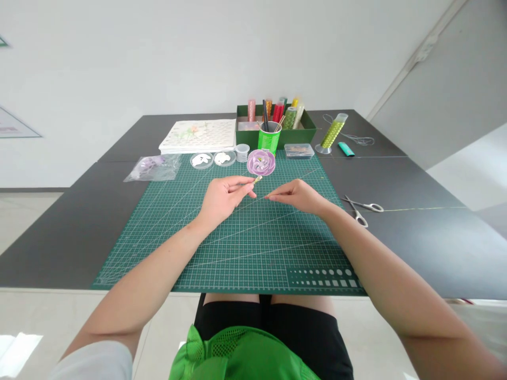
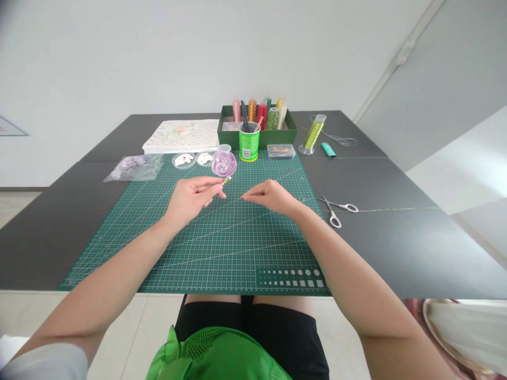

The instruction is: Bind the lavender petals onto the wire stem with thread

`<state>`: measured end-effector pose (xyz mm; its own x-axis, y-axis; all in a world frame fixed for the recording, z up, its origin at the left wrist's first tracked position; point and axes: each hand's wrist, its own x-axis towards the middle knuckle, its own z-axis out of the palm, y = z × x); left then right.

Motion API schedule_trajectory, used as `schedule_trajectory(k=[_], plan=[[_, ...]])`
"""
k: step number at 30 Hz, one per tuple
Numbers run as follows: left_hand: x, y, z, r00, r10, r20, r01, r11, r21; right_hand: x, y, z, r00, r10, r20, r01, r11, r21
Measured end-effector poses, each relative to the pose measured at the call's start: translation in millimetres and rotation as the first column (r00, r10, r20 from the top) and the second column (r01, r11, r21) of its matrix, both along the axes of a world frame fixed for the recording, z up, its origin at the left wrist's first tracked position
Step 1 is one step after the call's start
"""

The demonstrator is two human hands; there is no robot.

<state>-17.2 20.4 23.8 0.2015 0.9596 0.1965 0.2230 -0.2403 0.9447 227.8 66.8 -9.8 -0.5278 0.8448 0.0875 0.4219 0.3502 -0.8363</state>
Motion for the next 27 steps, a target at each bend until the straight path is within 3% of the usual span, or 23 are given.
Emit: schedule_trajectory(k=[5, 8, 10, 12, 14, 19, 27], plan=[[3, 0, -0.4, 0.997, 0.007, 0.078, -0.001, 0.997, -0.076, 1, 1, 0.4, 0.999, -0.020, -0.028, 0.017, 0.995, -0.099], [4, 0, -0.7, 0.995, 0.000, 0.099, 0.011, 0.993, -0.115, 0, 2, 1.6, 0.970, -0.193, -0.147, 0.179, 0.978, -0.105], [5, 0, -1.3, 0.994, -0.012, 0.110, 0.027, 0.991, -0.134, -3, 2, 4.0, 0.910, -0.328, -0.255, 0.334, 0.942, -0.019], [5, 0, -2.0, 0.993, -0.018, 0.117, 0.035, 0.989, -0.142, -7, -1, 7.9, 0.861, -0.367, -0.350, 0.414, 0.908, 0.067], [6, 0, -2.7, 0.993, -0.022, 0.119, 0.038, 0.989, -0.142, -12, -8, 12.5, 0.853, -0.307, -0.422, 0.368, 0.927, 0.068], [8, -2, -4.6, 0.995, -0.048, 0.086, 0.060, 0.988, -0.145, -27, -27, 18.8, 0.806, -0.188, -0.561, 0.167, 0.982, -0.090], [10, -2, -5.9, 0.994, -0.056, 0.097, 0.073, 0.981, -0.179, -32, -29, 21.1, 0.807, -0.193, -0.558, 0.194, 0.979, -0.059]])
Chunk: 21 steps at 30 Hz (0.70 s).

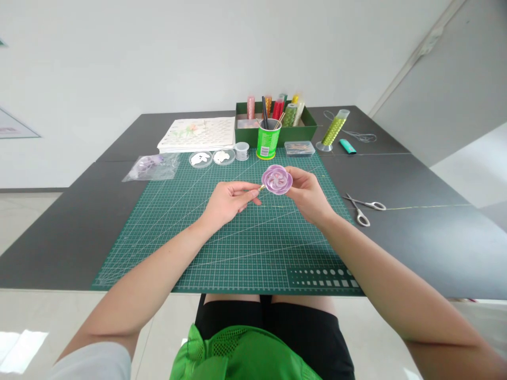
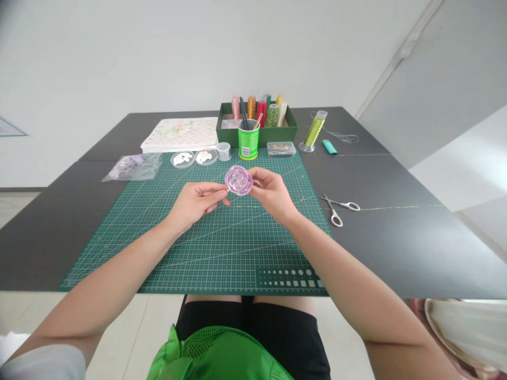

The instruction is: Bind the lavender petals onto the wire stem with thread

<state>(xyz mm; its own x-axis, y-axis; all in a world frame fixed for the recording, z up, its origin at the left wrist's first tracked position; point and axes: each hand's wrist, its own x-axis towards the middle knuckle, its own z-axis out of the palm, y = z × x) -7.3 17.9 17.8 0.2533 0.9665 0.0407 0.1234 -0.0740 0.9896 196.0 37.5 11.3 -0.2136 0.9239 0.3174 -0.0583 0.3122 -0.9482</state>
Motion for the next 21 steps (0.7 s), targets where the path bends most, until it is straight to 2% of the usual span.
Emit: schedule_trajectory(k=[8, 13, 21], plan=[[1.9, -1.1, 3.8, 0.998, -0.010, 0.056, 0.015, 0.995, -0.095, -1.6, -0.3, -2.1, 1.000, -0.019, -0.023, 0.019, 1.000, 0.025], [2.6, -2.4, 5.2, 0.998, -0.030, 0.048, 0.037, 0.988, -0.152, -0.6, 1.6, -3.9, 0.999, -0.045, 0.021, 0.044, 0.998, 0.034], [1.7, -1.2, 0.2, 0.996, -0.072, 0.058, 0.080, 0.987, -0.142, 0.2, 0.9, -3.9, 0.999, 0.032, 0.031, -0.033, 0.998, 0.048]])
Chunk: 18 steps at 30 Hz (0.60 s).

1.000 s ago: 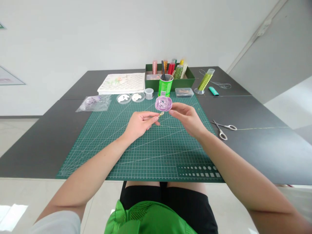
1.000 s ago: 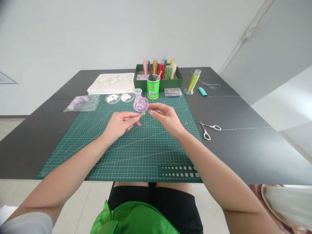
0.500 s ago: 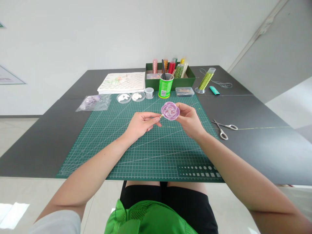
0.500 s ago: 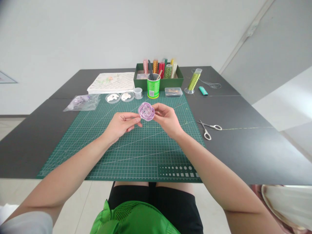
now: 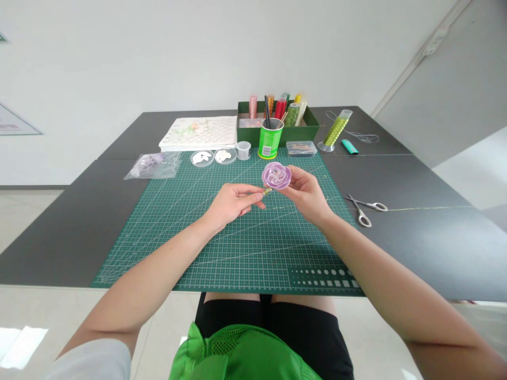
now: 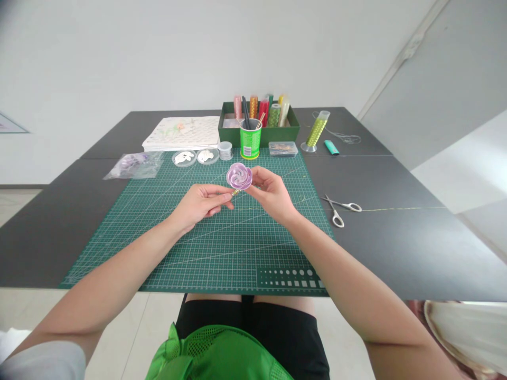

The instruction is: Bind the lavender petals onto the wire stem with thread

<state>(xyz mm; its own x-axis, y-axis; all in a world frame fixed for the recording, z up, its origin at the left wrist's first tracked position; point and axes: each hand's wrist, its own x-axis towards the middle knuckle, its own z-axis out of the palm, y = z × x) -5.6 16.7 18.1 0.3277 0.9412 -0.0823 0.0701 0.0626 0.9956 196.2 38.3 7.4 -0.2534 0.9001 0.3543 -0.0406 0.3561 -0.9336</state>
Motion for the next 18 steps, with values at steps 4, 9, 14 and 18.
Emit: schedule_trajectory(k=[4, 9, 14, 18], plan=[[-0.2, -0.3, -0.2, 0.999, -0.029, 0.016, 0.029, 1.000, 0.009, 0.8, -1.9, 1.0, 0.998, 0.057, 0.002, -0.056, 0.998, -0.015], [-0.5, -1.0, 2.3, 0.999, -0.034, 0.005, 0.034, 0.999, -0.009, 1.2, -2.6, 1.4, 0.995, 0.096, 0.004, -0.096, 0.995, -0.021], [-0.5, -0.2, 3.3, 0.999, -0.040, 0.007, 0.040, 0.999, -0.019, 0.8, -2.9, 1.0, 0.997, 0.083, 0.000, -0.083, 0.996, -0.015], [-0.8, 0.7, 2.4, 0.998, -0.061, 0.029, 0.061, 0.998, -0.032, 1.0, -2.5, 0.0, 0.993, 0.119, -0.010, -0.119, 0.993, -0.014]])
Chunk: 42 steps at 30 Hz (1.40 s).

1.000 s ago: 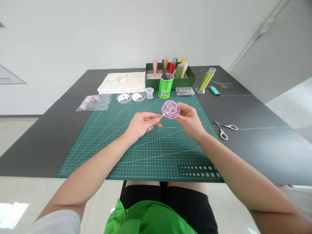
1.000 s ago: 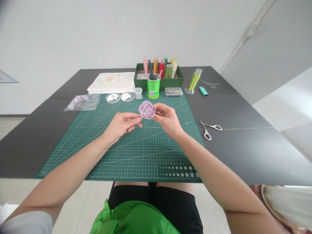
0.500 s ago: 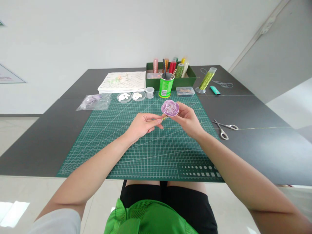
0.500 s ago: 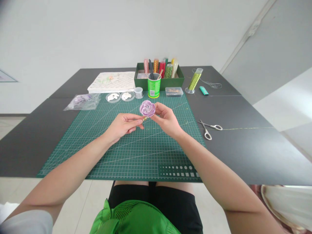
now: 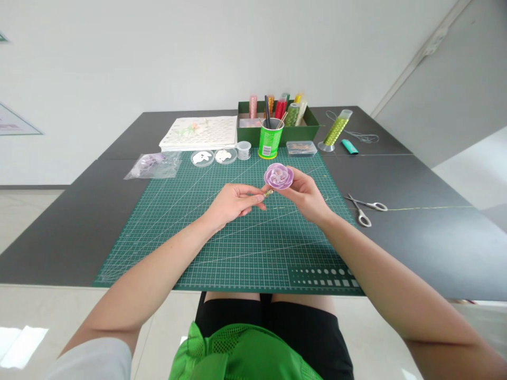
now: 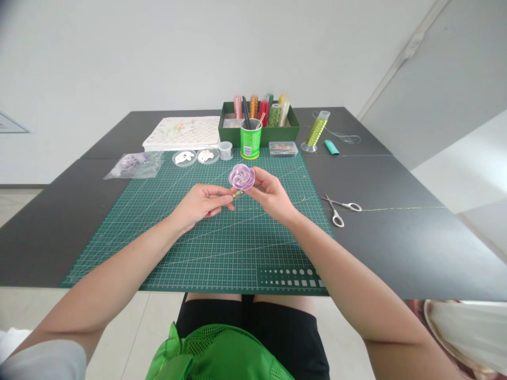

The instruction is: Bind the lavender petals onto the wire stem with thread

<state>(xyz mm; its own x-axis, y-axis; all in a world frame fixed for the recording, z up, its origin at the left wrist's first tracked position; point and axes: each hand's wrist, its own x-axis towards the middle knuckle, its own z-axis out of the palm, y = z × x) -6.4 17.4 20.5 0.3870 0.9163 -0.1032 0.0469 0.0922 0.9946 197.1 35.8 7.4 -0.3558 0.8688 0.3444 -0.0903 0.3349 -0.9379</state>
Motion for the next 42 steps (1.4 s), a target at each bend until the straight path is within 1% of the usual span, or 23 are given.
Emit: schedule_trajectory(k=[4, 6, 12, 14, 17, 19, 21, 23, 25, 27, 28, 31, 34, 38, 40, 42], plan=[[-1, 0, -2.0, 1.000, -0.017, -0.013, 0.017, 1.000, -0.011, 0, 1, -1.7, 0.997, 0.079, -0.017, -0.078, 0.997, 0.027], [-1, 1, -2.4, 0.999, -0.017, -0.031, 0.017, 1.000, 0.002, 0, 1, -2.6, 0.996, 0.091, -0.002, -0.091, 0.995, 0.040], [0, 0, -1.6, 0.998, -0.015, -0.059, 0.017, 0.999, 0.030, -1, 1, -6.0, 0.996, -0.060, 0.059, 0.056, 0.995, 0.082], [1, 0, -2.1, 0.996, -0.007, -0.089, 0.012, 0.998, 0.055, -3, 0, -6.3, 0.995, -0.076, 0.064, 0.072, 0.996, 0.059], [2, -2, -3.3, 0.984, 0.020, -0.175, 0.002, 0.993, 0.122, -7, -3, -5.4, 0.989, -0.123, 0.078, 0.122, 0.992, 0.015], [2, -4, -3.7, 0.971, 0.034, -0.236, 0.009, 0.984, 0.177, -8, -5, -4.7, 0.988, -0.135, 0.075, 0.137, 0.990, -0.024], [3, -6, -3.5, 0.958, 0.050, -0.281, 0.018, 0.972, 0.236, -9, -7, -4.8, 0.994, -0.104, 0.044, 0.108, 0.988, -0.110], [4, -9, -3.0, 0.948, 0.067, -0.313, 0.026, 0.958, 0.286, -10, -7, -5.4, 0.999, -0.042, -0.016, 0.037, 0.971, -0.236], [5, -10, -2.9, 0.940, 0.082, -0.332, 0.031, 0.947, 0.320, -11, -8, -6.2, 0.995, 0.036, -0.096, -0.069, 0.931, -0.359], [5, -11, -3.3, 0.937, 0.091, -0.337, 0.033, 0.938, 0.345, -11, -7, -7.0, 0.984, 0.090, -0.153, -0.148, 0.891, -0.430], [6, -11, -3.6, 0.937, 0.094, -0.335, 0.031, 0.936, 0.351, -12, -8, -7.4, 0.982, 0.096, -0.160, -0.158, 0.884, -0.440], [6, -10, -4.3, 0.942, 0.091, -0.322, 0.024, 0.942, 0.335, -13, -8, -9.0, 0.992, 0.045, -0.115, -0.087, 0.917, -0.388], [6, -7, -4.3, 0.955, 0.062, -0.288, 0.020, 0.962, 0.274, -14, -7, -10.1, 0.998, 0.002, -0.071, -0.026, 0.940, -0.341], [4, -4, -3.3, 0.989, 0.044, -0.139, -0.022, 0.988, 0.155, -11, -3, -8.5, 0.991, -0.047, -0.126, 0.007, 0.952, -0.306], [4, -3, -2.7, 0.996, 0.052, -0.069, -0.045, 0.993, 0.106, -7, 0, -6.9, 0.989, -0.044, -0.143, 0.009, 0.972, -0.236], [3, -3, -2.1, 0.998, 0.051, -0.026, -0.049, 0.997, 0.066, -4, 3, -5.7, 0.994, -0.023, -0.109, 0.007, 0.990, -0.142]])
